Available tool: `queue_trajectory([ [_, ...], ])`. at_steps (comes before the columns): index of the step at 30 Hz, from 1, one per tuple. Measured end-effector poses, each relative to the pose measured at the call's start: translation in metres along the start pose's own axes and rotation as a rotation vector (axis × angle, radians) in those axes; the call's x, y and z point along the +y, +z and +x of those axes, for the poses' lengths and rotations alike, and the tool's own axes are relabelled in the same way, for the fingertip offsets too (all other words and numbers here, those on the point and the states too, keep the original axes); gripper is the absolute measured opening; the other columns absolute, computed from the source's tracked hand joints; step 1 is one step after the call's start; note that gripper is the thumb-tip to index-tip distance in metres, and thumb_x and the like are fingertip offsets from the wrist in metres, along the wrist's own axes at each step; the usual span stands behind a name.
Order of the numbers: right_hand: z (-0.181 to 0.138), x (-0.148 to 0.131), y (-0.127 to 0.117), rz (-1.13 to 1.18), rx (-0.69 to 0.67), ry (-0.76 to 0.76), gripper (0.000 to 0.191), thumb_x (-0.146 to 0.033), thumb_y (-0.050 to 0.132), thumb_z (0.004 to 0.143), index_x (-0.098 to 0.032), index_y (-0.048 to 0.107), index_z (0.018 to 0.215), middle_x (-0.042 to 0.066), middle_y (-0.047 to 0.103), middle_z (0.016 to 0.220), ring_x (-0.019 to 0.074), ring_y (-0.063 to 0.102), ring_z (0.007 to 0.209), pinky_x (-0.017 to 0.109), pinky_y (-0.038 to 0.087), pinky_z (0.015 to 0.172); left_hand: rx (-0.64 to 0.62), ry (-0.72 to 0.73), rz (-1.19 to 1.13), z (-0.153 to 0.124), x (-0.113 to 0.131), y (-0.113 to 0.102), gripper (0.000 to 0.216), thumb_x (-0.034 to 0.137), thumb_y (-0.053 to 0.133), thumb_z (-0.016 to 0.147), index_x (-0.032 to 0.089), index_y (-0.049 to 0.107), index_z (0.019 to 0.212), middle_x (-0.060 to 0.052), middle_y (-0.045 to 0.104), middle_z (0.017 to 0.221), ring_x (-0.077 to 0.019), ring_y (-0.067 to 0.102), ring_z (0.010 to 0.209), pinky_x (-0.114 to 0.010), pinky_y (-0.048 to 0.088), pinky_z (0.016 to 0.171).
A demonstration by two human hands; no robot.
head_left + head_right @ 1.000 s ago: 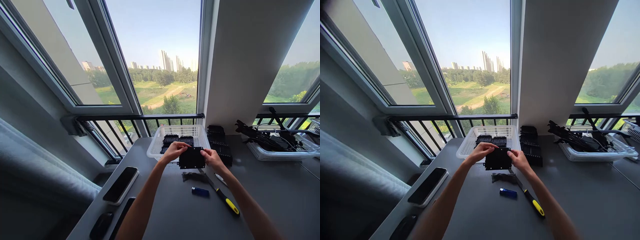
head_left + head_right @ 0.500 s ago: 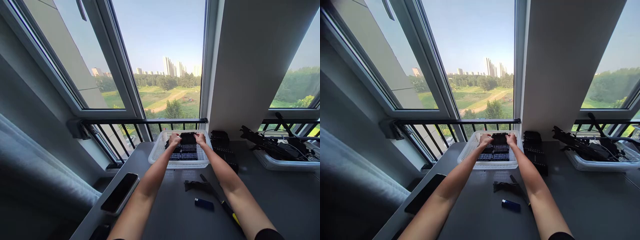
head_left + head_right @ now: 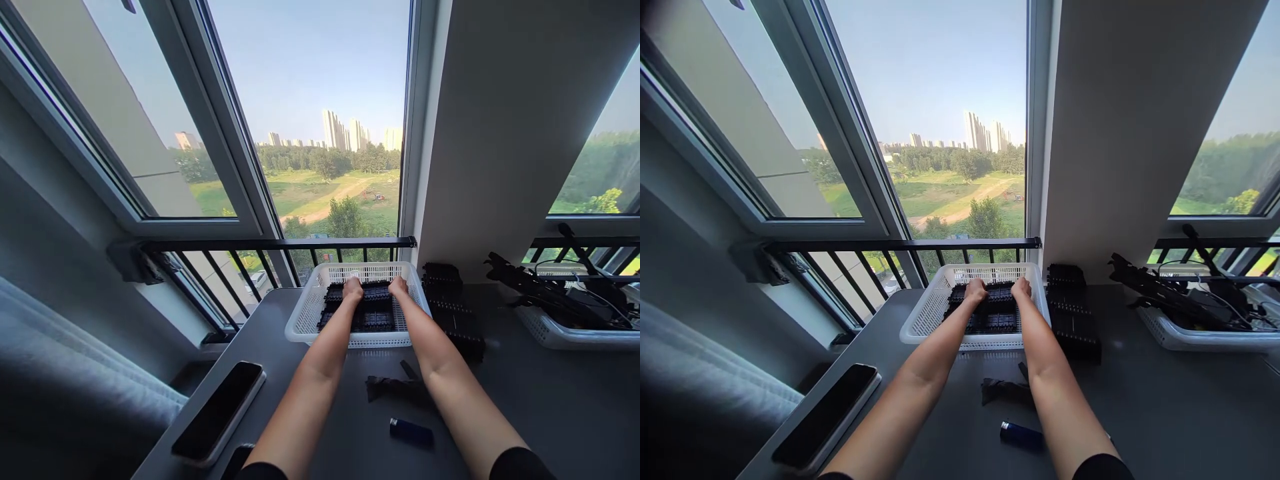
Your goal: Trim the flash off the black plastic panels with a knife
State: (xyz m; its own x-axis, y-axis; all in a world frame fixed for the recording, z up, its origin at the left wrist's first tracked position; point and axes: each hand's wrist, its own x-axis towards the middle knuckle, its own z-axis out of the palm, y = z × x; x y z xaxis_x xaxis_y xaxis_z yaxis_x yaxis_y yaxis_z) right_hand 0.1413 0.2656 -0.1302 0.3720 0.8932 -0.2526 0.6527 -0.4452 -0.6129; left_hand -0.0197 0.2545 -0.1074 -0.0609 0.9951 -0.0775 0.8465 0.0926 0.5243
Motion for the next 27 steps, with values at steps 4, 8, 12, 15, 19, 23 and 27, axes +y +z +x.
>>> queue_trajectory([
  [4, 0.001, 0.002, 0.004, -0.024, -0.007, 0.017, 0.035, -0.034, 0.058, 0.092, -0.016, 0.056, 0.122, 0.01, 0.058, 0.122, 0.0217, 0.061, 0.103, 0.042, 0.053, 0.086, -0.027, -0.02, 0.027, 0.001, 0.003, 0.002, 0.036, 0.034, 0.06, 0.089, 0.017, 0.056, 0.121, -0.01, 0.058, 0.121, -0.0226, 0.06, 0.106, -0.041, 0.052, 0.087],
  [8, -0.007, 0.001, 0.0, -0.016, -0.01, 0.003, 0.034, -0.034, 0.058, 0.092, -0.017, 0.056, 0.122, 0.01, 0.058, 0.122, 0.0213, 0.06, 0.103, 0.042, 0.053, 0.086, -0.028, 0.001, 0.031, -0.01, 0.011, -0.003, 0.036, 0.034, 0.059, 0.089, 0.017, 0.056, 0.121, -0.01, 0.058, 0.121, -0.0224, 0.06, 0.105, -0.041, 0.052, 0.087],
  [12, -0.025, -0.002, -0.017, 0.031, 0.006, -0.064, 0.033, -0.034, 0.058, 0.093, -0.017, 0.057, 0.121, 0.01, 0.058, 0.122, 0.0211, 0.061, 0.103, 0.041, 0.053, 0.086, 0.009, 0.059, 0.002, -0.025, 0.02, -0.021, 0.035, 0.034, 0.059, 0.09, 0.018, 0.056, 0.12, -0.009, 0.058, 0.121, -0.0219, 0.06, 0.105, -0.041, 0.053, 0.086],
  [15, -0.043, -0.007, -0.033, 0.089, 0.028, -0.174, 0.033, -0.034, 0.058, 0.093, -0.017, 0.057, 0.121, 0.009, 0.058, 0.122, 0.021, 0.061, 0.103, 0.041, 0.053, 0.086, 0.058, 0.118, -0.039, -0.038, 0.023, -0.046, 0.032, 0.035, 0.057, 0.091, 0.017, 0.058, 0.117, -0.009, 0.06, 0.118, -0.0204, 0.061, 0.101, -0.041, 0.053, 0.086],
  [19, -0.09, -0.016, -0.05, 0.199, 0.048, -0.387, 0.027, -0.029, 0.056, 0.093, -0.015, 0.06, 0.116, 0.008, 0.064, 0.112, 0.019, 0.063, 0.097, 0.038, 0.052, 0.086, 0.125, 0.237, -0.108, -0.089, 0.018, -0.084, 0.027, 0.022, 0.053, 0.091, 0.016, 0.061, 0.116, -0.009, 0.07, 0.101, -0.0171, 0.065, 0.097, -0.03, 0.049, 0.091],
  [23, -0.179, 0.001, -0.063, 0.308, -0.029, -0.617, 0.029, -0.02, 0.055, 0.089, -0.019, 0.064, 0.116, 0.005, 0.068, 0.106, 0.0149, 0.065, 0.089, 0.027, 0.051, 0.083, 0.151, 0.331, -0.143, -0.198, -0.007, -0.097, 0.036, 0.03, 0.055, 0.089, 0.025, 0.058, 0.124, -0.004, 0.067, 0.116, -0.0194, 0.06, 0.112, -0.033, 0.046, 0.099],
  [27, -0.292, 0.067, -0.064, 0.455, -0.217, -0.82, 0.028, -0.027, 0.053, 0.089, -0.024, 0.067, 0.112, 0.005, 0.068, 0.108, 0.0166, 0.065, 0.088, 0.027, 0.053, 0.074, 0.089, 0.405, -0.07, -0.316, -0.069, -0.071, 0.04, 0.041, 0.054, 0.087, 0.034, 0.058, 0.126, -0.001, 0.063, 0.124, -0.0217, 0.055, 0.12, -0.037, 0.045, 0.102],
])
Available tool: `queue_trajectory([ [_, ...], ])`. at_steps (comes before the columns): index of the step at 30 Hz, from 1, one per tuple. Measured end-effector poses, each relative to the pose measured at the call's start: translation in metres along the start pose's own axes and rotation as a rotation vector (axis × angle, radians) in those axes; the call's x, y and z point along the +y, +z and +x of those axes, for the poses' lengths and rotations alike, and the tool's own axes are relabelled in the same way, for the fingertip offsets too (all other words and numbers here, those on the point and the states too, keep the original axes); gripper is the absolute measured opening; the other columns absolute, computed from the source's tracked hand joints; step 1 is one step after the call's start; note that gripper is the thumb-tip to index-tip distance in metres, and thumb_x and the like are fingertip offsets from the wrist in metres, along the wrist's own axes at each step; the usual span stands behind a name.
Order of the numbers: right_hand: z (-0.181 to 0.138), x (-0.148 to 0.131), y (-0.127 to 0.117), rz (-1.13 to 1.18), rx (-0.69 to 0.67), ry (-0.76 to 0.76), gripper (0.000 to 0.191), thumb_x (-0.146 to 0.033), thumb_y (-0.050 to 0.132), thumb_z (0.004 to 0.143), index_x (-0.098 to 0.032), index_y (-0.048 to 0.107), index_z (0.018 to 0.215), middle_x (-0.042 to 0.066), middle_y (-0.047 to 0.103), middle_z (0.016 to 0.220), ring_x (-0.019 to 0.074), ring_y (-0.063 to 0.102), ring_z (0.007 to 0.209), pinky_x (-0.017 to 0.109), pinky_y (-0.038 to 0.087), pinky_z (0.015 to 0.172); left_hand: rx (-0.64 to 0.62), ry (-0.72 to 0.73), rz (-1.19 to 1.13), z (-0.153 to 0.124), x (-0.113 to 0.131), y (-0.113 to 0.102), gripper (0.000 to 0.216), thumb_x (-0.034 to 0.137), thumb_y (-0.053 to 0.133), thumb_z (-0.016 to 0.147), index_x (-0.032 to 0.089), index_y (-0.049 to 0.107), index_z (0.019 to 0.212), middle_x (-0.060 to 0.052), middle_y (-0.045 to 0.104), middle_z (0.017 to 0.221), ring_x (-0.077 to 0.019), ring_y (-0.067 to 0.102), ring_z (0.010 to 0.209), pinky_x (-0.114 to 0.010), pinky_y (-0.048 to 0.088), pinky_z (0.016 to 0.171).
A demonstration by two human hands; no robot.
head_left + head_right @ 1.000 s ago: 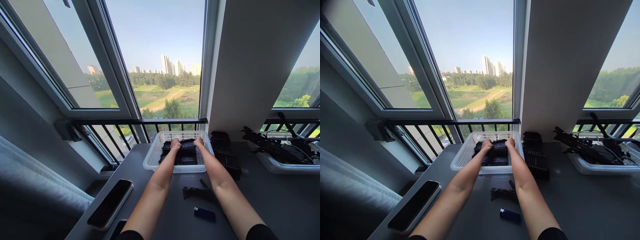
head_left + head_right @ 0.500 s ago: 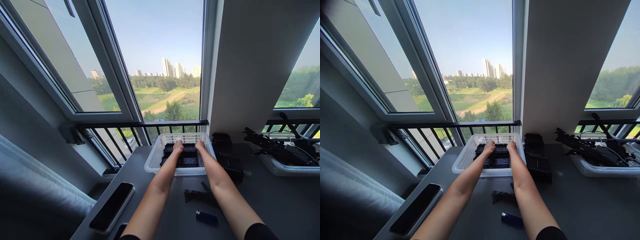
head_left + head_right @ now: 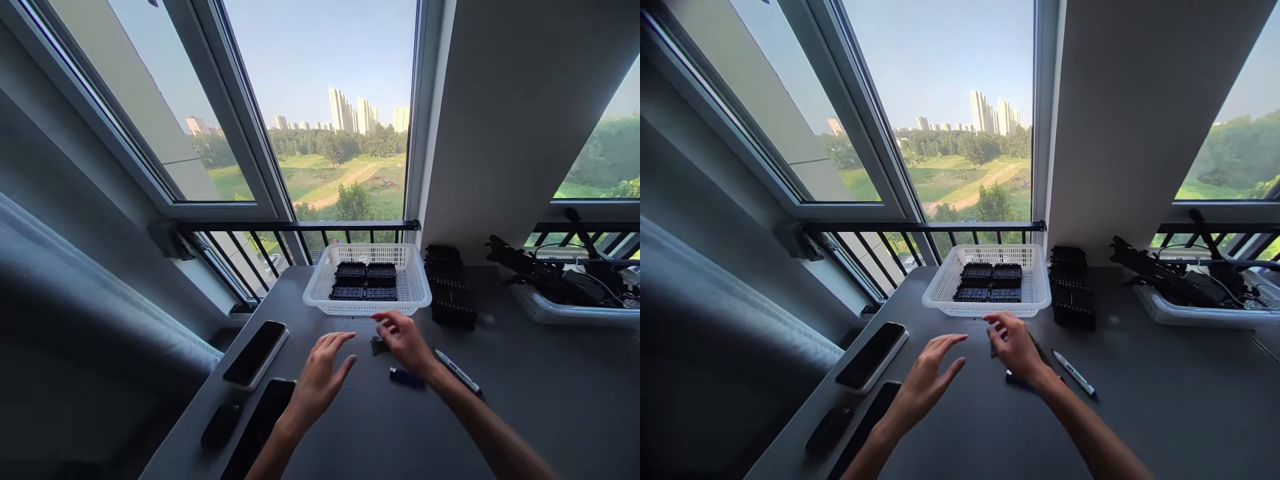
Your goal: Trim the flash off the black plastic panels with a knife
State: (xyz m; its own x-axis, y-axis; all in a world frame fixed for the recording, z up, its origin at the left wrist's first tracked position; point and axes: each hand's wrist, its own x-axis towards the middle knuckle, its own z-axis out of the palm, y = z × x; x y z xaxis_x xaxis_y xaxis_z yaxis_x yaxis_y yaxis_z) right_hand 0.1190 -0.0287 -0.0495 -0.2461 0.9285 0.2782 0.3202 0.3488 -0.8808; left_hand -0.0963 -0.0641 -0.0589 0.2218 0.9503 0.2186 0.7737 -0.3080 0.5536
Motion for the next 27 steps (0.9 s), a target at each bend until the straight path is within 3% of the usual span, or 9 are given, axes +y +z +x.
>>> queue_trajectory([
  [3, -0.097, 0.005, 0.016, 0.052, -0.093, 0.043, 0.029, -0.028, 0.053, 0.089, -0.026, 0.066, 0.115, 0.006, 0.068, 0.106, 0.0167, 0.064, 0.081, 0.027, 0.053, 0.068, -0.023, -0.152, 0.079, -0.085, -0.035, 0.019, 0.041, 0.039, 0.052, 0.085, 0.035, 0.057, 0.126, -0.001, 0.06, 0.127, -0.0234, 0.054, 0.122, -0.04, 0.045, 0.104],
  [5, -0.149, 0.021, 0.026, 0.052, -0.052, 0.109, 0.026, -0.03, 0.05, 0.091, -0.024, 0.069, 0.109, 0.007, 0.069, 0.098, 0.0183, 0.065, 0.081, 0.028, 0.053, 0.068, 0.052, -0.259, 0.172, -0.126, -0.062, 0.028, 0.045, 0.036, 0.049, 0.085, 0.029, 0.055, 0.129, -0.006, 0.057, 0.131, -0.0263, 0.05, 0.126, -0.044, 0.043, 0.105],
  [9, -0.211, 0.058, 0.036, 0.005, 0.114, 0.234, 0.027, -0.034, 0.046, 0.093, -0.023, 0.07, 0.101, 0.008, 0.07, 0.093, 0.0217, 0.066, 0.086, 0.033, 0.053, 0.076, 0.182, -0.42, 0.347, -0.167, -0.097, 0.029, 0.054, 0.042, 0.046, 0.085, 0.02, 0.05, 0.134, -0.015, 0.044, 0.143, -0.0354, 0.035, 0.137, -0.054, 0.039, 0.105],
  [15, -0.229, 0.066, 0.026, -0.007, 0.195, 0.226, 0.025, -0.035, 0.049, 0.091, -0.023, 0.071, 0.091, 0.007, 0.071, 0.09, 0.0221, 0.066, 0.085, 0.033, 0.053, 0.078, 0.146, -0.468, 0.369, -0.15, -0.102, 0.019, 0.042, 0.039, 0.045, 0.085, 0.013, 0.056, 0.115, -0.017, 0.055, 0.125, -0.0327, 0.047, 0.124, -0.046, 0.039, 0.104],
  [21, -0.229, 0.067, 0.026, -0.035, 0.241, 0.246, 0.027, -0.035, 0.048, 0.09, -0.022, 0.071, 0.094, 0.009, 0.071, 0.091, 0.0231, 0.066, 0.085, 0.034, 0.053, 0.077, 0.203, -0.48, 0.477, -0.132, -0.093, 0.024, 0.032, 0.039, 0.048, 0.082, 0.014, 0.055, 0.101, -0.015, 0.061, 0.105, -0.0318, 0.055, 0.104, -0.044, 0.041, 0.096],
  [27, -0.227, 0.067, 0.028, -0.062, 0.239, 0.247, 0.029, -0.036, 0.046, 0.09, -0.022, 0.071, 0.093, 0.009, 0.071, 0.09, 0.0233, 0.066, 0.085, 0.035, 0.052, 0.077, 0.223, -0.471, 0.488, -0.127, -0.09, 0.025, 0.027, 0.035, 0.048, 0.081, 0.017, 0.054, 0.101, -0.012, 0.063, 0.099, -0.03, 0.058, 0.1, -0.044, 0.041, 0.095],
])
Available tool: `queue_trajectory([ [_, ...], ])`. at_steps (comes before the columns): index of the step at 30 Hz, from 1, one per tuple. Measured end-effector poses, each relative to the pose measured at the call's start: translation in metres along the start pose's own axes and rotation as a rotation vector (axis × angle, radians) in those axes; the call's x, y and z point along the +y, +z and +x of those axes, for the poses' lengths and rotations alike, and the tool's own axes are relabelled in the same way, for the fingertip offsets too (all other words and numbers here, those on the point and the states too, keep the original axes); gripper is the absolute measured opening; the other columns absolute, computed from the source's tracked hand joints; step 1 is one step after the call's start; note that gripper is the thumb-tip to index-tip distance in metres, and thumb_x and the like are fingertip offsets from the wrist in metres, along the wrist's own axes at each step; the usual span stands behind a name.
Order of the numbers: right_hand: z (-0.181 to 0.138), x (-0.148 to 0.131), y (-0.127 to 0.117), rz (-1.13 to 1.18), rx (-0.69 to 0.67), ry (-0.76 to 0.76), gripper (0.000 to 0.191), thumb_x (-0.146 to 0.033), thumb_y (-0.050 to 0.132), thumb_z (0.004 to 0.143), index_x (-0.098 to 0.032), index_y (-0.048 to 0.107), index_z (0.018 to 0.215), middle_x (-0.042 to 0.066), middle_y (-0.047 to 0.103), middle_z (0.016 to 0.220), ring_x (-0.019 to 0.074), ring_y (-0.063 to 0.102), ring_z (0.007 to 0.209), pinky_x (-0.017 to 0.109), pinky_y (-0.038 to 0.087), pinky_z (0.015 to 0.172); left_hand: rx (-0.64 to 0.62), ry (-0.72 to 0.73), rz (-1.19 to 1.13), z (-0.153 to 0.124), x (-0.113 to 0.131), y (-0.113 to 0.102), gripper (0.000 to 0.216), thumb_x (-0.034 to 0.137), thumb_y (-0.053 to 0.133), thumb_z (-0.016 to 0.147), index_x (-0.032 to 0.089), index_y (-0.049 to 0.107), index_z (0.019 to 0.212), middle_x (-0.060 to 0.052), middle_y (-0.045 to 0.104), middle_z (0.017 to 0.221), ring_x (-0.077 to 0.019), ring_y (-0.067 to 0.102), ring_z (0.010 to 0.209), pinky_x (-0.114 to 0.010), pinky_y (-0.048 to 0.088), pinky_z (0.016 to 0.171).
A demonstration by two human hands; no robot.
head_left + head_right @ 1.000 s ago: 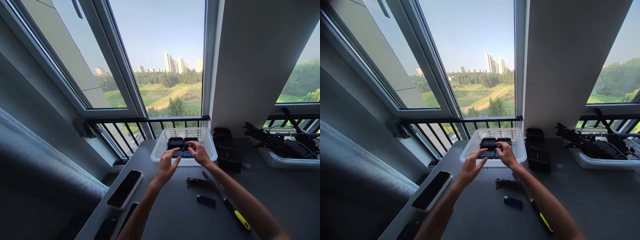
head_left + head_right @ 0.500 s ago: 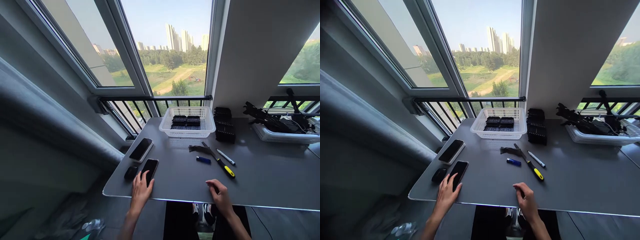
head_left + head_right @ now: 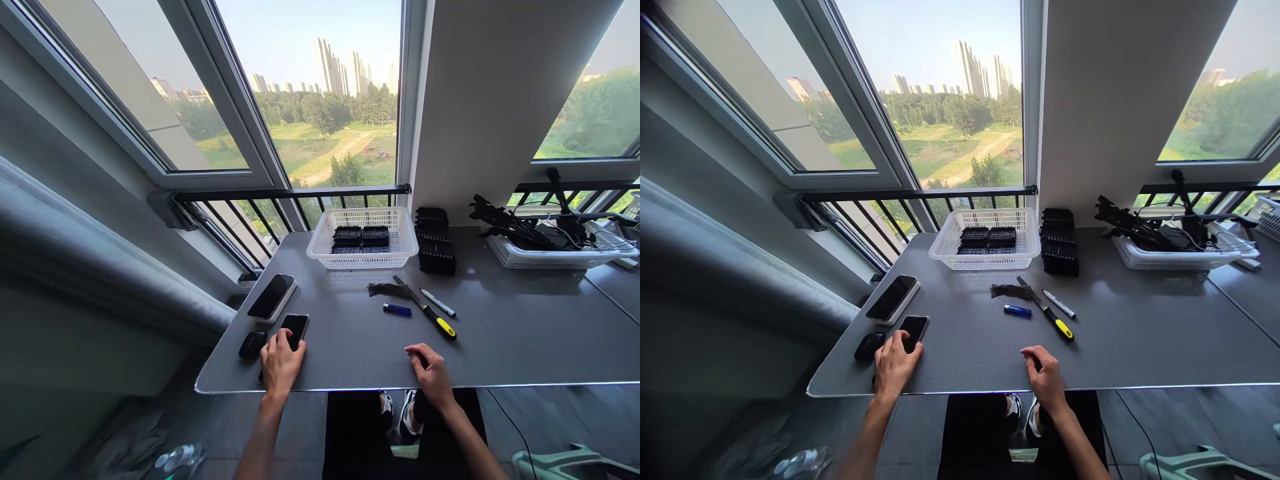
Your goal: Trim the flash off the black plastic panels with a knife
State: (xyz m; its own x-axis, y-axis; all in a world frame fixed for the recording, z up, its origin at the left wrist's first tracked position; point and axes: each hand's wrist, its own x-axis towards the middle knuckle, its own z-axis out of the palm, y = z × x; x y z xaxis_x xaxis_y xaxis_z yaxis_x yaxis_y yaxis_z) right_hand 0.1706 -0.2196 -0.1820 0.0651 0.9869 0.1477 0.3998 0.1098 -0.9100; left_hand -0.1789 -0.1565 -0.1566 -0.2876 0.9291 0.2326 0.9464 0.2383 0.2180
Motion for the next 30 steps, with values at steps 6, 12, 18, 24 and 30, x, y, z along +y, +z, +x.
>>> queue_trajectory([
  [6, -0.001, -0.002, 0.0, -0.002, -0.016, -0.016, 0.027, -0.035, 0.047, 0.09, -0.022, 0.071, 0.092, 0.008, 0.071, 0.088, 0.0222, 0.066, 0.083, 0.033, 0.052, 0.076, 0.016, 0.024, -0.072, -0.014, -0.006, 0.0, 0.048, 0.043, 0.047, 0.084, 0.01, 0.05, 0.119, -0.02, 0.058, 0.119, -0.0331, 0.052, 0.118, -0.045, 0.042, 0.099],
  [12, -0.005, -0.006, 0.002, -0.006, -0.008, -0.035, 0.025, -0.028, 0.046, 0.089, -0.022, 0.071, 0.095, 0.007, 0.071, 0.089, 0.0218, 0.066, 0.084, 0.034, 0.052, 0.077, 0.268, 0.032, -0.175, -0.049, -0.013, -0.009, 0.06, 0.053, 0.045, 0.087, 0.012, 0.041, 0.13, -0.021, 0.048, 0.135, -0.0332, 0.042, 0.131, -0.047, 0.035, 0.108],
  [18, -0.005, -0.004, 0.003, -0.035, -0.024, -0.034, 0.026, -0.027, 0.045, 0.089, -0.022, 0.07, 0.092, 0.007, 0.07, 0.09, 0.0216, 0.066, 0.085, 0.035, 0.052, 0.079, 0.38, -0.02, -0.238, -0.071, -0.026, -0.007, 0.059, 0.054, 0.049, 0.084, 0.016, 0.043, 0.128, -0.017, 0.05, 0.133, -0.0315, 0.048, 0.125, -0.046, 0.036, 0.107],
  [24, -0.005, 0.002, 0.006, -0.072, -0.023, -0.066, 0.026, -0.025, 0.044, 0.09, -0.022, 0.069, 0.096, 0.007, 0.07, 0.092, 0.0212, 0.066, 0.086, 0.035, 0.052, 0.08, 0.36, -0.043, -0.213, -0.085, -0.035, 0.002, 0.043, 0.047, 0.043, 0.089, 0.021, 0.049, 0.123, -0.01, 0.065, 0.11, -0.0286, 0.053, 0.116, -0.046, 0.033, 0.106],
  [30, -0.005, 0.004, 0.011, -0.119, -0.036, -0.091, 0.026, -0.022, 0.044, 0.089, -0.022, 0.069, 0.095, 0.007, 0.069, 0.092, 0.021, 0.067, 0.085, 0.033, 0.052, 0.078, 0.167, 0.127, -0.145, -0.063, -0.032, 0.001, 0.047, 0.046, 0.042, 0.089, 0.023, 0.049, 0.129, -0.011, 0.06, 0.127, -0.0308, 0.047, 0.123, -0.051, 0.023, 0.108],
])
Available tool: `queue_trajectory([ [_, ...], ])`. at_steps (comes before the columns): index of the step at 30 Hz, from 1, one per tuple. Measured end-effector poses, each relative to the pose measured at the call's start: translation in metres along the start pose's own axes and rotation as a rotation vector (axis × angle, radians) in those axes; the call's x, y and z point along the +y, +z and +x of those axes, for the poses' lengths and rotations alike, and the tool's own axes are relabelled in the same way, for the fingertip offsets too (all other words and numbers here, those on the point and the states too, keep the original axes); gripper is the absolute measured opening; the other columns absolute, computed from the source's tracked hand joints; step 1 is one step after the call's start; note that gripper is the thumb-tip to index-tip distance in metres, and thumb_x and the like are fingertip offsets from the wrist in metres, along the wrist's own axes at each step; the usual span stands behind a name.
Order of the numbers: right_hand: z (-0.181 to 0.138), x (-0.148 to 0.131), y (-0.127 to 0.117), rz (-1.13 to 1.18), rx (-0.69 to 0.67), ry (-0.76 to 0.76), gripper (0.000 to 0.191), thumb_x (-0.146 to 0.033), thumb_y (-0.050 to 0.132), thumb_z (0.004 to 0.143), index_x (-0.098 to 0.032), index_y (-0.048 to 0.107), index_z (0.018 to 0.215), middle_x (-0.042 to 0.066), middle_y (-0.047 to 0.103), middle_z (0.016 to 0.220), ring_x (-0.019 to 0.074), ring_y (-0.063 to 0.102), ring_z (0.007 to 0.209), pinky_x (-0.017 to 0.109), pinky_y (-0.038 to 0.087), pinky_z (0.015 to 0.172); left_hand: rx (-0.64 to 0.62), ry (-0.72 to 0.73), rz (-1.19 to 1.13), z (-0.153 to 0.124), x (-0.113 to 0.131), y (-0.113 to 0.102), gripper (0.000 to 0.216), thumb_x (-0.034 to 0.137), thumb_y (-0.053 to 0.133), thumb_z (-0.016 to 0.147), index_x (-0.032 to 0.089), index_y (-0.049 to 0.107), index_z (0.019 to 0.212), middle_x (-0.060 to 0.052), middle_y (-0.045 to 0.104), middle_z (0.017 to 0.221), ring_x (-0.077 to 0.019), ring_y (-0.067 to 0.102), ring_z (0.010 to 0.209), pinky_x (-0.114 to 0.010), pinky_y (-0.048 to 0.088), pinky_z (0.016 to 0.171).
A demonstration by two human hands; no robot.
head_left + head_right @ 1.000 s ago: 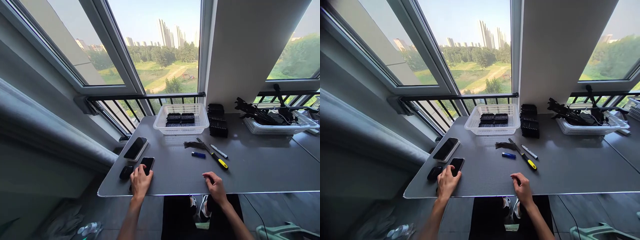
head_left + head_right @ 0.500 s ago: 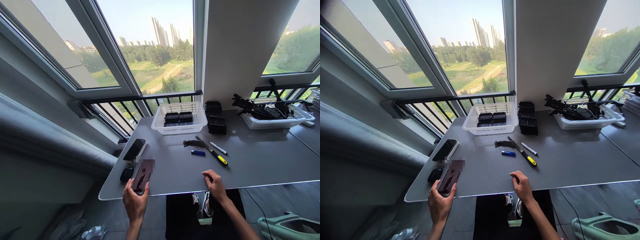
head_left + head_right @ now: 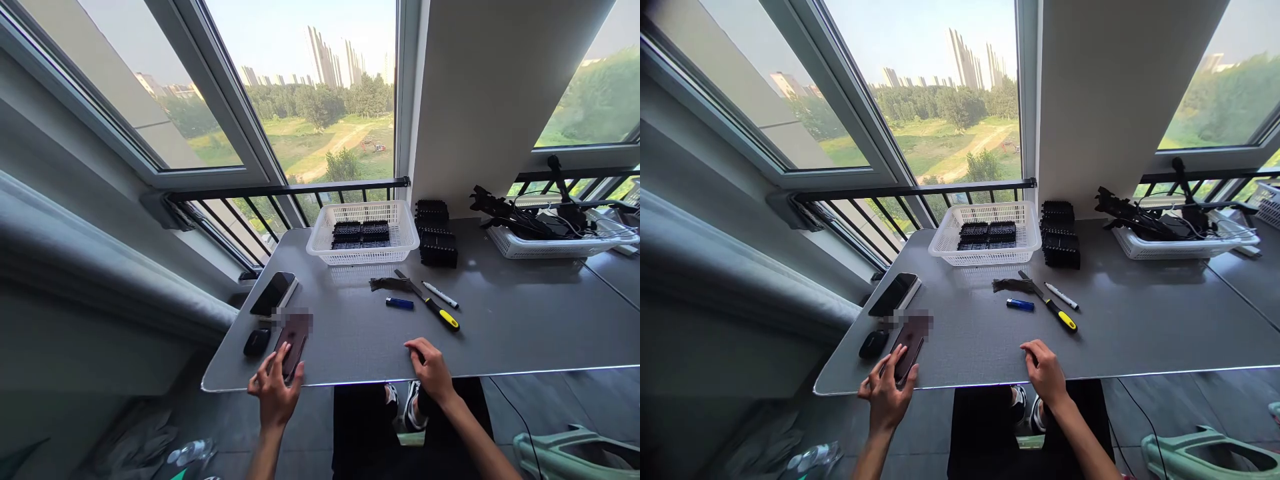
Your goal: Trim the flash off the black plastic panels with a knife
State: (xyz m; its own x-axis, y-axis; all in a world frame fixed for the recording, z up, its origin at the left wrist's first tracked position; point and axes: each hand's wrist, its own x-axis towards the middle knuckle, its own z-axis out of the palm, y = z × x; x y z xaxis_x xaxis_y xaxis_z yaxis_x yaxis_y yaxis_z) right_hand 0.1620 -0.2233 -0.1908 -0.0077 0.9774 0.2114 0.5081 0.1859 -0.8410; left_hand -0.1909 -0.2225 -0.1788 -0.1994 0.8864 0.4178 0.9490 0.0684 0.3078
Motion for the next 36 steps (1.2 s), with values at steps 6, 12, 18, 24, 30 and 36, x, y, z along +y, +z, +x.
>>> queue_trajectory([
  [6, 0.0, -0.001, 0.001, -0.012, -0.003, 0.002, 0.026, -0.021, 0.043, 0.09, -0.022, 0.068, 0.097, 0.007, 0.069, 0.092, 0.0212, 0.066, 0.087, 0.033, 0.052, 0.08, 0.061, -0.061, -0.031, 0.01, -0.003, 0.002, 0.06, 0.051, 0.044, 0.087, 0.019, 0.038, 0.138, -0.014, 0.055, 0.132, -0.0316, 0.036, 0.134, -0.05, 0.021, 0.111],
  [12, 0.001, -0.002, 0.001, -0.021, -0.009, 0.002, 0.026, -0.02, 0.042, 0.09, -0.021, 0.067, 0.096, 0.007, 0.068, 0.093, 0.0208, 0.066, 0.086, 0.033, 0.052, 0.08, 0.131, -0.03, -0.095, 0.01, -0.006, 0.007, 0.063, 0.055, 0.045, 0.085, 0.017, 0.04, 0.135, -0.017, 0.052, 0.131, -0.0317, 0.041, 0.13, -0.049, 0.026, 0.11],
  [18, 0.001, -0.003, 0.001, -0.024, 0.003, -0.012, 0.025, -0.018, 0.042, 0.091, -0.02, 0.065, 0.097, 0.007, 0.068, 0.092, 0.02, 0.065, 0.085, 0.032, 0.051, 0.079, 0.193, 0.028, -0.089, 0.011, -0.011, 0.012, 0.062, 0.056, 0.047, 0.085, 0.013, 0.047, 0.13, -0.018, 0.056, 0.125, -0.0328, 0.045, 0.124, -0.049, 0.028, 0.108],
  [24, 0.0, -0.002, 0.001, -0.024, 0.004, -0.022, 0.024, -0.017, 0.043, 0.09, -0.02, 0.065, 0.098, 0.006, 0.068, 0.093, 0.0201, 0.065, 0.086, 0.032, 0.051, 0.079, 0.208, 0.023, -0.06, 0.011, -0.006, 0.01, 0.06, 0.054, 0.045, 0.087, 0.012, 0.048, 0.129, -0.019, 0.057, 0.123, -0.0331, 0.046, 0.121, -0.048, 0.03, 0.106],
  [30, 0.001, -0.004, 0.0, -0.02, 0.005, -0.016, 0.024, -0.016, 0.042, 0.091, -0.02, 0.065, 0.098, 0.006, 0.068, 0.094, 0.0198, 0.065, 0.088, 0.032, 0.05, 0.081, 0.188, 0.015, -0.05, 0.012, -0.002, 0.008, 0.06, 0.054, 0.045, 0.086, 0.013, 0.047, 0.13, -0.018, 0.056, 0.124, -0.0332, 0.047, 0.12, -0.048, 0.03, 0.105],
  [36, 0.0, -0.003, 0.0, -0.022, -0.002, -0.014, 0.024, -0.016, 0.043, 0.091, -0.02, 0.065, 0.099, 0.006, 0.067, 0.094, 0.0193, 0.065, 0.088, 0.032, 0.051, 0.081, 0.221, -0.017, -0.058, 0.011, -0.002, 0.011, 0.066, 0.055, 0.047, 0.085, 0.012, 0.042, 0.134, -0.02, 0.054, 0.127, -0.034, 0.047, 0.122, -0.049, 0.03, 0.105],
])
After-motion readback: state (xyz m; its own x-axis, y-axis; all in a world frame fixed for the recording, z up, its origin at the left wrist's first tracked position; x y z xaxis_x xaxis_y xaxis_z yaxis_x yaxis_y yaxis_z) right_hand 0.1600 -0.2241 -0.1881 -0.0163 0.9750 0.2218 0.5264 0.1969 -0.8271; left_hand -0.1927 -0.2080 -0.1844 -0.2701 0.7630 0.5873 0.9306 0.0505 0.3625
